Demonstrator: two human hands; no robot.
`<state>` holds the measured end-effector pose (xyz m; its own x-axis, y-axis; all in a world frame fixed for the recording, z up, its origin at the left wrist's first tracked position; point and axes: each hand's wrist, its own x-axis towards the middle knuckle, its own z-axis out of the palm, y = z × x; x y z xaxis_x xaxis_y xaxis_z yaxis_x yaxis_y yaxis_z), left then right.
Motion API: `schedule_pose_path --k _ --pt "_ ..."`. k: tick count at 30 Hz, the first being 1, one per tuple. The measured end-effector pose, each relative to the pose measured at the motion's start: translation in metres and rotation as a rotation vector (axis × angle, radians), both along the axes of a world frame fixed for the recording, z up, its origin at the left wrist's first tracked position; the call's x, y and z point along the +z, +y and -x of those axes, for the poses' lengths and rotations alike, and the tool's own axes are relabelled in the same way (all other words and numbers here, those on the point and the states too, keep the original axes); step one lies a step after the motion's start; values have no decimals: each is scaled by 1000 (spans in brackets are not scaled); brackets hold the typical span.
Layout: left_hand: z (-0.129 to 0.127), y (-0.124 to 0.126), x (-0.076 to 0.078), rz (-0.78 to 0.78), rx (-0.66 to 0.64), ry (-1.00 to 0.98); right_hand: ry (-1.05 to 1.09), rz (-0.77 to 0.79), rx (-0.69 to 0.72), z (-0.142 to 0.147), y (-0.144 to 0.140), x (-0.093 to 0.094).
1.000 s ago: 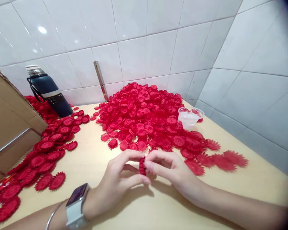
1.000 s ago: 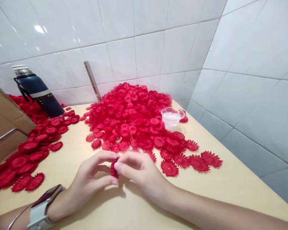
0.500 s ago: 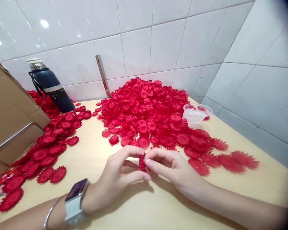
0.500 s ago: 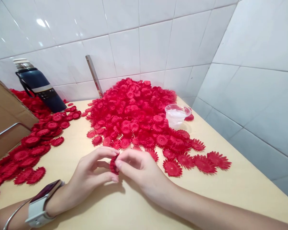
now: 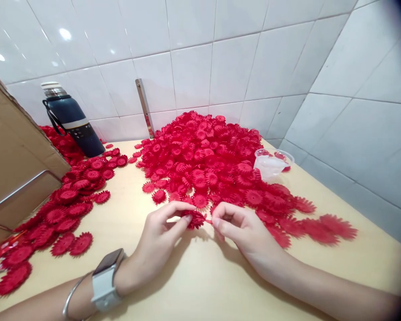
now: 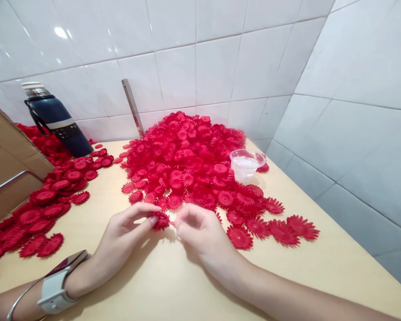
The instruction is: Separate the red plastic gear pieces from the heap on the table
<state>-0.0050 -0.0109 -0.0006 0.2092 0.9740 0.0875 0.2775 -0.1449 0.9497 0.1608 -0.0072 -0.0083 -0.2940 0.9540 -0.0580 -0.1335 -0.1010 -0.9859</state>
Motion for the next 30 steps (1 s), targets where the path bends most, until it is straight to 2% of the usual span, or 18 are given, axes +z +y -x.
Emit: schedule_pose_path --k 6,11,13,16,17,18,21,23,30 --pt "2 3 -3 -17 76 -26 -27 -57 41 0 -5 -2" --pt "6 13 -6 58 194 -147 -86 -84 176 -2 -13 -3" --pt "6 14 -7 87 169 -183 -119 -102 70 -1 -13 -2" --pt "3 11 -7 41 94 -138 -158 -122 -239 0 -12 -2" --pt "2 9 -6 13 84 -108 -156 -128 -263 0 -12 -2" --pt "1 7 -5 -14 80 -75 -151 -134 -219 1 -12 -2" --pt "0 2 -3 -78 52 6 -177 -159 84 3 -14 -2" --pt "0 -1 -2 -80 6 18 -202 -146 197 3 -14 -1" --pt "-1 -7 1 -7 -169 -59 -88 -19 63 4 -6 2"
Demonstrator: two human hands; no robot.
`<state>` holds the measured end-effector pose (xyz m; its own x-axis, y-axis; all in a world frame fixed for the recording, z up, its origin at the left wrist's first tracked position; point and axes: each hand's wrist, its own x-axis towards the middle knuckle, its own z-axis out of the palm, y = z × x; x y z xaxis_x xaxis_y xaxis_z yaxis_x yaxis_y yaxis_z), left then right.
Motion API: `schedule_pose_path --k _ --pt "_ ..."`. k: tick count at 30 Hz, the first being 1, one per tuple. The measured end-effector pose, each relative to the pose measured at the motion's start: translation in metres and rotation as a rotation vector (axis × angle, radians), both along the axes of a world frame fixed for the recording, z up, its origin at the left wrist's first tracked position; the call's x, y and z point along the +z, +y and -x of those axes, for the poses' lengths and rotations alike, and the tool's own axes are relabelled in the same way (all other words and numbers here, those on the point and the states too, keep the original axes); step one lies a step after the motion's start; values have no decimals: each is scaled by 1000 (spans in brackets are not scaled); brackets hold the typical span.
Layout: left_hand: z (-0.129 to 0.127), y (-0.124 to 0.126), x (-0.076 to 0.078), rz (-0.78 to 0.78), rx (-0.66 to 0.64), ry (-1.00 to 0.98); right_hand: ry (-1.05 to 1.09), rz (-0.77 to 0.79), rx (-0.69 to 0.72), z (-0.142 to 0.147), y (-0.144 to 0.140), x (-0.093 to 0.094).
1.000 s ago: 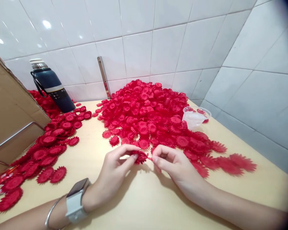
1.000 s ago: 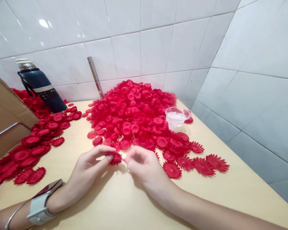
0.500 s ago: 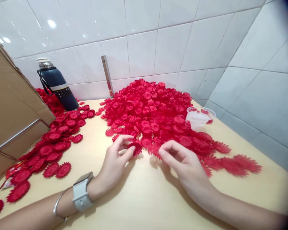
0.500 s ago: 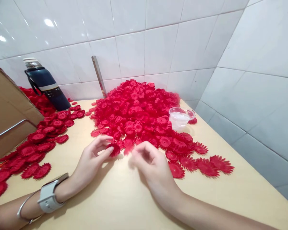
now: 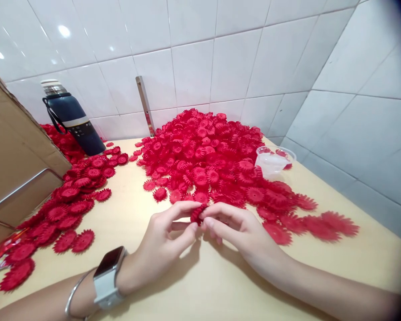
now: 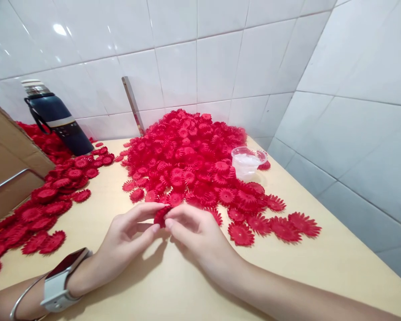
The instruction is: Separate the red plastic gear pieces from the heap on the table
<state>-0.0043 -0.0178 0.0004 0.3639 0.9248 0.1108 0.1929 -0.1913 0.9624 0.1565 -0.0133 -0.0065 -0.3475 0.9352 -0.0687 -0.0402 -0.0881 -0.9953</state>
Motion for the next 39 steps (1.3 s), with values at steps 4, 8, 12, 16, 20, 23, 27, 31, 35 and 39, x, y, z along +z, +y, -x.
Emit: schedule_pose_path --k 4,8,12,16,20,23,27,31,35,39 --pt "1 -1 0 5 -27 5 52 12 -14 -1 2 -2" --pt "1 -2 0 4 -43 40 92 12 -13 -2 4 -4" --pt "1 -1 -1 -9 -45 71 124 26 -23 -2 5 -6" --pt "0 -1 -1 4 -49 56 131 45 -16 -2 6 -3" --pt "0 -1 0 16 -41 39 126 55 -26 -1 5 0" --pt "-1 -2 3 35 -50 26 93 57 -15 0 4 1" --pt "-3 -2 3 70 -19 3 53 55 38 0 2 -2" --pt "-3 3 -1 137 71 -69 -13 15 45 -1 0 -4" --pt "-3 8 -2 164 124 -97 -21 27 34 -3 1 -4" --pt "-3 8 -3 83 168 -56 -66 15 19 -4 0 -2"
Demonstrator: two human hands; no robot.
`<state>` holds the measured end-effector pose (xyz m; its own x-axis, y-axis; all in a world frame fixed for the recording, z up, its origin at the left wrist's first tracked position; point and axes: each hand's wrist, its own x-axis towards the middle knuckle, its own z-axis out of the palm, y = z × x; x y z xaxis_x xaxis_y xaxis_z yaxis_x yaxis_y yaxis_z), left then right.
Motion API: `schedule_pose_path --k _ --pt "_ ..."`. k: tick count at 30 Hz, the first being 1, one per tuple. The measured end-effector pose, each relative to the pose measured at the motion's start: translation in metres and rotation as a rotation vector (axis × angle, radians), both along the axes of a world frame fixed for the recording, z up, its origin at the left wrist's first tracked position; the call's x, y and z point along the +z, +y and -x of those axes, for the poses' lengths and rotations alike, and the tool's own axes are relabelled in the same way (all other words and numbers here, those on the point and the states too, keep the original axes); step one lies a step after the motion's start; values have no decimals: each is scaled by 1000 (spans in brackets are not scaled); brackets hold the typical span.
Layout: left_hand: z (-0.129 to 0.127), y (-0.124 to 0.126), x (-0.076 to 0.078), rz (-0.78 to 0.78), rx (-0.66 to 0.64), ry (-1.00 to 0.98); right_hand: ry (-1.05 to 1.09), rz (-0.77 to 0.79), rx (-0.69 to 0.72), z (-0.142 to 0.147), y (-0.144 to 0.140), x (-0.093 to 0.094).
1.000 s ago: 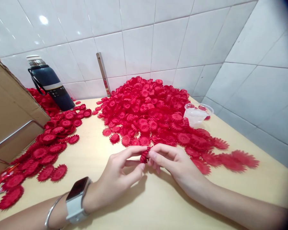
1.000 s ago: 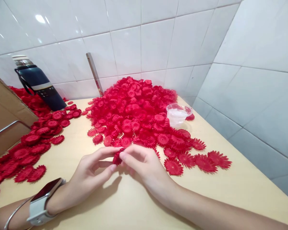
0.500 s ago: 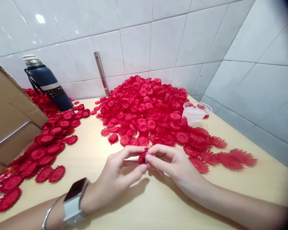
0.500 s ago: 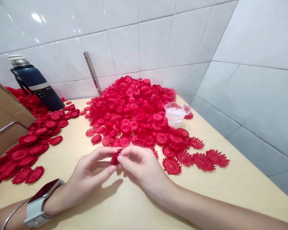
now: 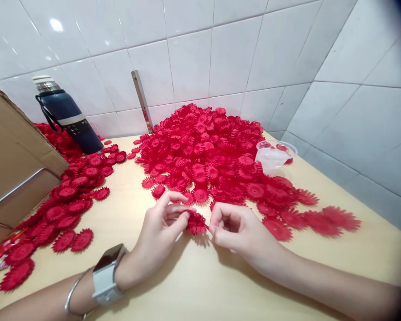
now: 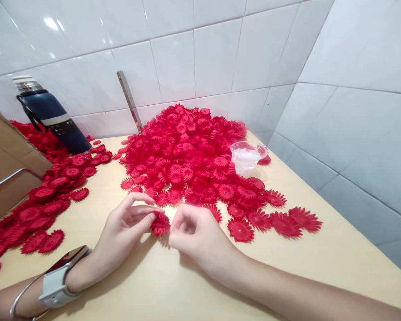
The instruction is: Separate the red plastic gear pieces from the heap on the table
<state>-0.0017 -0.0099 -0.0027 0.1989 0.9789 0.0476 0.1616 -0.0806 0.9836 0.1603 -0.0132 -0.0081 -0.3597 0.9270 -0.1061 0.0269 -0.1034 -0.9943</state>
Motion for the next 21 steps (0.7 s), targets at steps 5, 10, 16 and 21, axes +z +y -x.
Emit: schedule_pose_path --k 5,10,16,21 --pt "1 -4 -2 -31 20 33 -24 20 34 0 0 0" --pt "5 1 -3 -32 62 45 -52 17 151 -3 -2 -4" --pt "7 6 -3 -56 136 87 90 17 137 -5 -5 0" --pt "7 0 -1 -180 31 242 129 -14 22 -3 -3 3"
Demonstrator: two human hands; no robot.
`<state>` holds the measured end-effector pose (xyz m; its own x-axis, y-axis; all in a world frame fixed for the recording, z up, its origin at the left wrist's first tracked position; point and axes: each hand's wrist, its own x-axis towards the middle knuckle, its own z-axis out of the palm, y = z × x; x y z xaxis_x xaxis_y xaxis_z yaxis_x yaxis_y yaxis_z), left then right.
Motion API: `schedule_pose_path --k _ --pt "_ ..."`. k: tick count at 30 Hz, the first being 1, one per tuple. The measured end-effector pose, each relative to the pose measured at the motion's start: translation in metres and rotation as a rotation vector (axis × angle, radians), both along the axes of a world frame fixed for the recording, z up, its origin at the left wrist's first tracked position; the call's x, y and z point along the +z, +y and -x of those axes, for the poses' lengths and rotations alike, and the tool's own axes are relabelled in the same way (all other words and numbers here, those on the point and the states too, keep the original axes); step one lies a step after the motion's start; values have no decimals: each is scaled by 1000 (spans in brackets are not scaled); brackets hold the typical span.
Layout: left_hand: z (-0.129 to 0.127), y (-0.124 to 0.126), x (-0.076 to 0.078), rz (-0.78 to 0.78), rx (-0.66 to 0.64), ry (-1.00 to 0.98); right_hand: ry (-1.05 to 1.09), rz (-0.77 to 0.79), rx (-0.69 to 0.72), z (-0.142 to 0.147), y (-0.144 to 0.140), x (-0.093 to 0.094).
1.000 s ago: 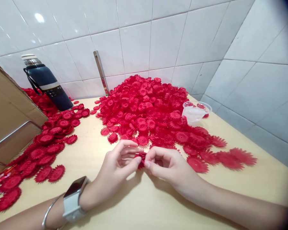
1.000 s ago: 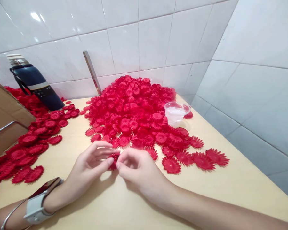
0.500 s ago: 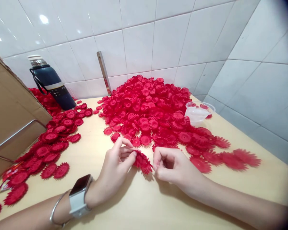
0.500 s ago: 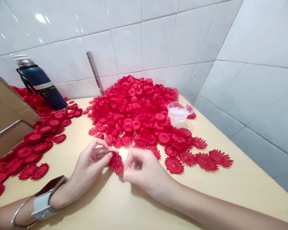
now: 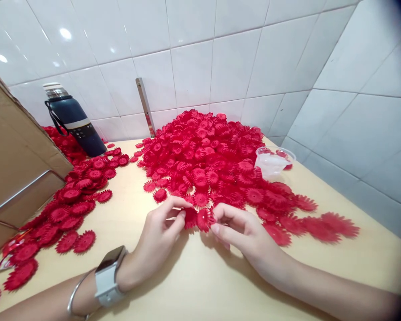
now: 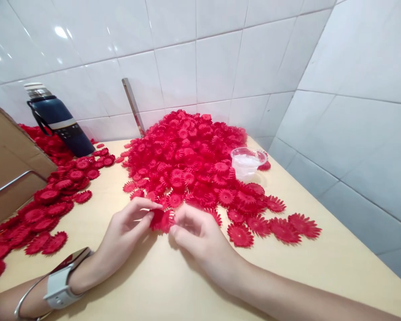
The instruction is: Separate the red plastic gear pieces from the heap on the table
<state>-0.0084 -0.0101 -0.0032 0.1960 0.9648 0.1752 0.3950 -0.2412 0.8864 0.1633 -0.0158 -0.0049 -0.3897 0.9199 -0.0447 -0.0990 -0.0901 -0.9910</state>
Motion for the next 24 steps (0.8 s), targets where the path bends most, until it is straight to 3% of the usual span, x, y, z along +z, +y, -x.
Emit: schedule_pose_path --k 4,8,12,17,21,24 --pt "0 -5 3 -90 -130 116 -12 -23 -36 2 1 -1" --pt "-3 -8 6 8 -241 52 -50 -59 -9 2 0 1" --pt "-5 -6 7 25 -208 7 -92 -66 -16 1 0 -1" --pt "-4 -5 7 8 -194 20 -173 -91 -163 3 0 -6" --pt "-4 -4 6 17 -196 14 -203 -157 -69 4 -1 -4" --pt "-5 -4 5 -8 -210 12 -206 -148 -74 5 -1 -2"
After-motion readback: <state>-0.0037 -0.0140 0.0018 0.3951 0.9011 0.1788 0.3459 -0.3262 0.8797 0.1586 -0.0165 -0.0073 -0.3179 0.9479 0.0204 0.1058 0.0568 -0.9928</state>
